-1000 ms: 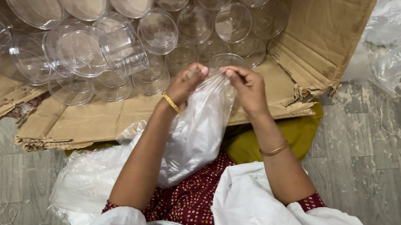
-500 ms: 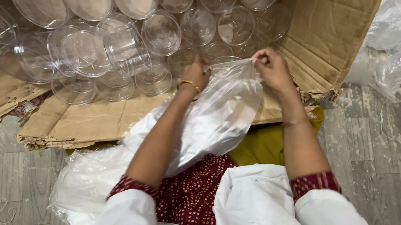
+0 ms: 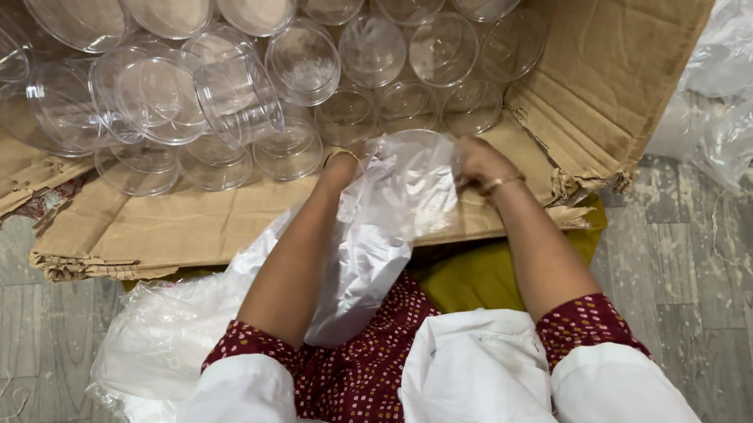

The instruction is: The person sits on the floor in front of a large cardboard box of clear plastic containers. They open a poly bag, place a white plastic container inside it, gather and close the bag, and set the bagged container aside, repeating this for several containers.

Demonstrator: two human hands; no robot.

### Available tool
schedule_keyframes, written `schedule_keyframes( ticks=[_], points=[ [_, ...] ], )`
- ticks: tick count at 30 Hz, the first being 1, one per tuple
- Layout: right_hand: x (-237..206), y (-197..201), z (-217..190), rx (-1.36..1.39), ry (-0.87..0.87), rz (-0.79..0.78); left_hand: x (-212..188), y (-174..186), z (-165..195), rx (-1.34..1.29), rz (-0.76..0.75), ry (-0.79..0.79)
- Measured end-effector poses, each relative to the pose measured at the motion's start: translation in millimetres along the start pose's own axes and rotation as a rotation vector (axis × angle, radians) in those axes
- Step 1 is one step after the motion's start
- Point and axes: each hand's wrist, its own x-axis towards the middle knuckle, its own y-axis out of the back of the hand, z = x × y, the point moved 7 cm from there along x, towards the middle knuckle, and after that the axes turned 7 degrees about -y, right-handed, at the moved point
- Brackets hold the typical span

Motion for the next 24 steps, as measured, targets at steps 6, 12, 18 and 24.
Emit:
schedule_keyframes(
  ticks=[6,12,18,24],
  points=[
    [-13.8,15.3,-13.5,0.591,0.368,0.017,0.0,7.6,-11.5,-0.381,0.052,0.407],
    [-85.4,-30.2,-46.0,1.141,0.529,-0.773,10.6,26.3,114.5,-0.493,0.201,-0.414],
    [-170.3,19.5,18.0,0.999,0.509,-0.4,-0.5,0.0,157.8,-0.586,-0.083,-0.465],
    [-227.5,186.6,191.3,0.175,0.114,0.549,-5.8,-22.8,77.3,-0.812,-0.018,-0.005]
  ],
)
